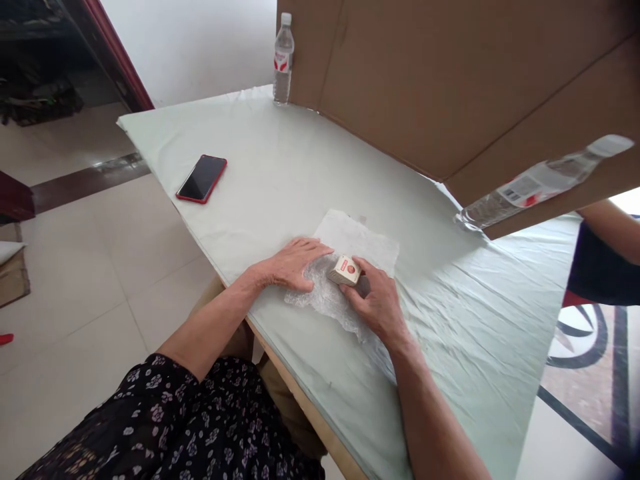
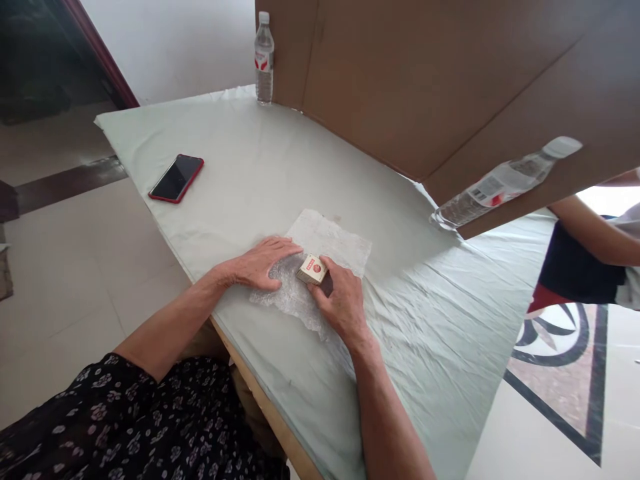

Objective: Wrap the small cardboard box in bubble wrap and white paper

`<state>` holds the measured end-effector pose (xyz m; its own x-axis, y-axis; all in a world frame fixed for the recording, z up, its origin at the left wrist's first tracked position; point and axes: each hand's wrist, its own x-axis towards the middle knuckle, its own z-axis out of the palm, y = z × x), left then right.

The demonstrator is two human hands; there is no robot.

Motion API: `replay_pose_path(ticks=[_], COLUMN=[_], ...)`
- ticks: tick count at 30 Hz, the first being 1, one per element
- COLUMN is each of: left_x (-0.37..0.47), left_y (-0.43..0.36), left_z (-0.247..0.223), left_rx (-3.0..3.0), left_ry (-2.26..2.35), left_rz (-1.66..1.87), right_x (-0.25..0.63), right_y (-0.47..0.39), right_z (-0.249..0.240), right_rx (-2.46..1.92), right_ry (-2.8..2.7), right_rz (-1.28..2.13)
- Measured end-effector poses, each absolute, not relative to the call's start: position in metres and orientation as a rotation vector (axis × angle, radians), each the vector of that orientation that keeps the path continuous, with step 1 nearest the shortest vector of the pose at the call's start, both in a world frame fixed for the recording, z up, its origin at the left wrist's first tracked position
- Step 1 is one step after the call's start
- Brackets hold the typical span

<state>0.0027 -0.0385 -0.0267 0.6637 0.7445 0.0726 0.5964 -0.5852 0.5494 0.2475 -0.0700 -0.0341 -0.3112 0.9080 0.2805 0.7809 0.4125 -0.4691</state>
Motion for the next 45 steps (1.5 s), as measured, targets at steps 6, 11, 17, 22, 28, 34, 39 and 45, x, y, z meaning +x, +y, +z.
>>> replay_pose_path(ticks=[6,11,17,22,28,34,39,45], left_x=[0.003,0.002,0.003,0.003,0.008,0.030,0.050,0.055], left_y=[-0.039,-0.038,-0.048,-0.091,-0.118,-0.092,-0.067,-0.065], left_z=[-0.027,-0.029,-0.009,0.012,0.001,-0.003,0.007,0.000], left_rx=[2.383,2.372,2.266,2.475,2.601,2.480,2.181,1.957], left_ry=[1.048,1.033,1.052,0.999,1.219,1.245,1.367,1.236], left_rz=[0.417,0.428,0.466,0.453,0.414,0.686,0.783,0.972], right_x=[0.255,0.255,0.257,0.266,0.267,0.262,0.268,0.269], right_y=[-0.071,-0.070,-0.072,-0.074,-0.073,-0.075,-0.076,-0.073], right_z=[-0.037,-0.039,-0.044,-0.044,-0.047,-0.041,-0.034,-0.034], right_rx=[-1.432,-1.430,-1.422,-1.375,-1.361,-1.366,-1.280,-1.272], right_ry=[-2.167,-2.159,-2.129,-2.001,-1.885,-1.851,-1.663,-1.614], right_rz=[0.354,0.368,0.415,0.682,0.787,0.795,1.067,1.118])
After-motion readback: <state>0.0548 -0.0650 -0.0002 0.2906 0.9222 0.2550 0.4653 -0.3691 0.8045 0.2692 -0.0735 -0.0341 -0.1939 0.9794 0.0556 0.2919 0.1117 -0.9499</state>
